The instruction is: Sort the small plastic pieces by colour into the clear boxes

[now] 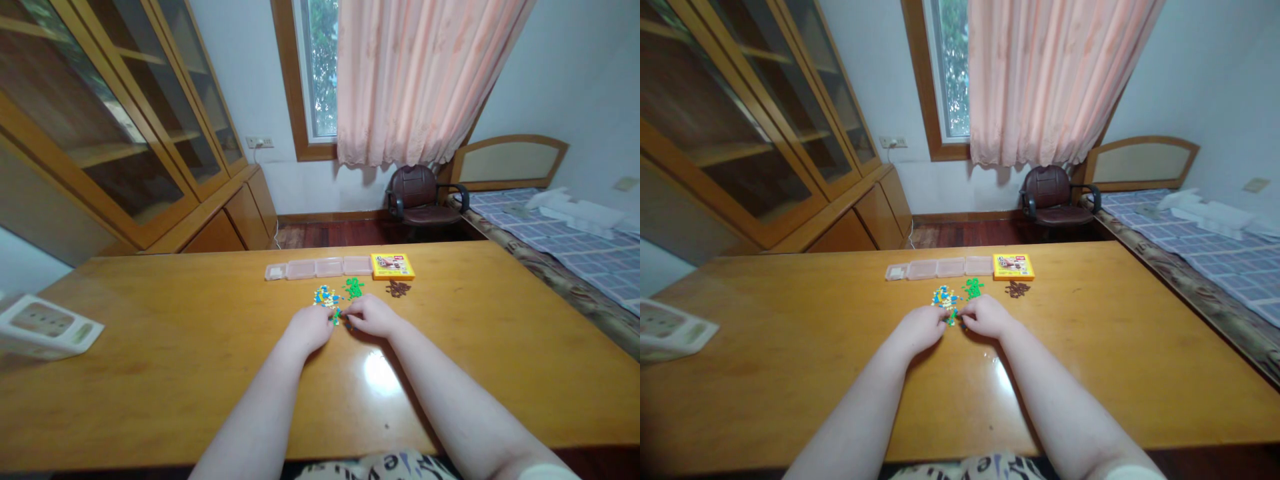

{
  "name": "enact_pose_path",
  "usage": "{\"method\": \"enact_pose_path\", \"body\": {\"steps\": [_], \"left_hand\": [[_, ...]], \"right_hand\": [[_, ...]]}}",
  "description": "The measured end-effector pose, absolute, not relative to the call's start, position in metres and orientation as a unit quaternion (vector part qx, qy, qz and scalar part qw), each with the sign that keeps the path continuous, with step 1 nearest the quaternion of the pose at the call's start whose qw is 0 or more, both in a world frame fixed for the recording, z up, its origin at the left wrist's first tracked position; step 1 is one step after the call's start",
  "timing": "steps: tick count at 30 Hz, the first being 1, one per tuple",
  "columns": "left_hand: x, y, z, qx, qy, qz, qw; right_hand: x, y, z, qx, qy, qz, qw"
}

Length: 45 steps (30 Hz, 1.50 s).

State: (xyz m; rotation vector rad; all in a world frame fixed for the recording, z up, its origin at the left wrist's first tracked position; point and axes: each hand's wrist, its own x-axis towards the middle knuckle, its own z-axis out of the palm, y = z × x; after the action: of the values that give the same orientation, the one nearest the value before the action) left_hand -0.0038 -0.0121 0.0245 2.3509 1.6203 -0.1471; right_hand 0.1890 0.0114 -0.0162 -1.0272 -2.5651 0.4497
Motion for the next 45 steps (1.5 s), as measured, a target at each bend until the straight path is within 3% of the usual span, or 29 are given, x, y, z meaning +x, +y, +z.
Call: {"method": "enact_pose_path", "body": {"steps": [9,40,45], "left_hand": [[-0.002,-0.013,0.027,0.812,0.558,-0.071,0.156],[0.008,-0.014,0.014,0.828,0.538,-0.063,0.148],[0.004,-0.013,0.023,0.813,0.565,-0.059,0.128]], "right_hand": [[0.188,0.011,-0.019,-0.366,-0.894,0.195,0.167],[0.198,0.015,-0.013,-0.46,-0.867,0.135,0.134],[0.201,0.014,-0.012,-0.408,-0.889,0.16,0.133]]}}
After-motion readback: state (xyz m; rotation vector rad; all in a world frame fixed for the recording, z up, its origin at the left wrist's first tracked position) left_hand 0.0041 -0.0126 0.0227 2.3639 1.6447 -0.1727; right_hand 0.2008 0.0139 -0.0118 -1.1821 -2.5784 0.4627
